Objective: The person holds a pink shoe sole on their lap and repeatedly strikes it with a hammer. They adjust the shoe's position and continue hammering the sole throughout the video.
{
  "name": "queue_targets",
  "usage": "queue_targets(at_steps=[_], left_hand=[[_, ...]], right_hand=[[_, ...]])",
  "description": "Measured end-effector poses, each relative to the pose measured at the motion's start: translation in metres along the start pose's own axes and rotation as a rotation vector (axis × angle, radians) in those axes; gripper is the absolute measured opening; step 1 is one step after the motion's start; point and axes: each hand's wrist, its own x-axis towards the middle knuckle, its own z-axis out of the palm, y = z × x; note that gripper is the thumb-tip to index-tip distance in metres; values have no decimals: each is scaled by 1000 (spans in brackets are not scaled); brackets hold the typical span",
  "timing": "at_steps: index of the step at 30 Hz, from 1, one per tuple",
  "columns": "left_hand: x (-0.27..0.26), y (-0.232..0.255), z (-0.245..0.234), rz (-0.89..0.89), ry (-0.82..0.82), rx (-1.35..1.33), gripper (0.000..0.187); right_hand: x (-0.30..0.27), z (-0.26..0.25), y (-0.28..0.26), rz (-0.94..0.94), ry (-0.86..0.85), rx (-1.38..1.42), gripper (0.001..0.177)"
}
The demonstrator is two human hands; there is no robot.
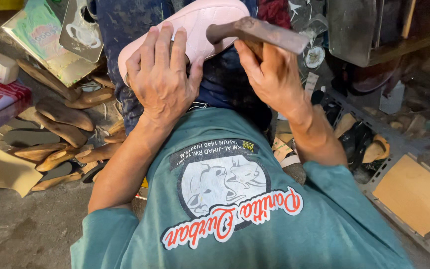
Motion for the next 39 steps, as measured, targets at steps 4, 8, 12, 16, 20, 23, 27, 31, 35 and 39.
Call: queue_targets(at_steps=[4, 8, 12, 16, 20, 23, 27, 31, 35, 39], left_hand=[[4, 1, -1, -10, 18, -1, 47], [9, 1, -2, 0, 37, -3, 47], [16, -4, -5, 8, 40, -8, 46], [15, -2, -4, -11, 2, -16, 47], [9, 1, -1, -7, 24, 5, 48], [8, 2, 3, -10, 43, 0, 48], [4, 3, 6, -24, 86, 3, 49], [5, 2, 8, -16, 92, 15, 49], [4, 1, 9, -19, 51, 9, 48], [-12, -1, -5, 70, 266, -394, 31]], right_hand=[[-23, -7, -31, 48, -96, -393, 36], [-59, 49, -65, 590, 246, 394, 45], [-85, 63, -67, 588, 216, 379, 56], [-58, 27, -33, 625, 259, 368, 52], [-5, 3, -15, 465, 249, 609, 24], [14, -8, -3, 323, 146, 562, 30], [8, 0, -2, 301, 262, 521, 27], [35, -21, 4, 218, 182, 371, 21], [33, -20, -2, 230, 234, 341, 26], [24, -32, -4, 369, 120, 478, 24]])
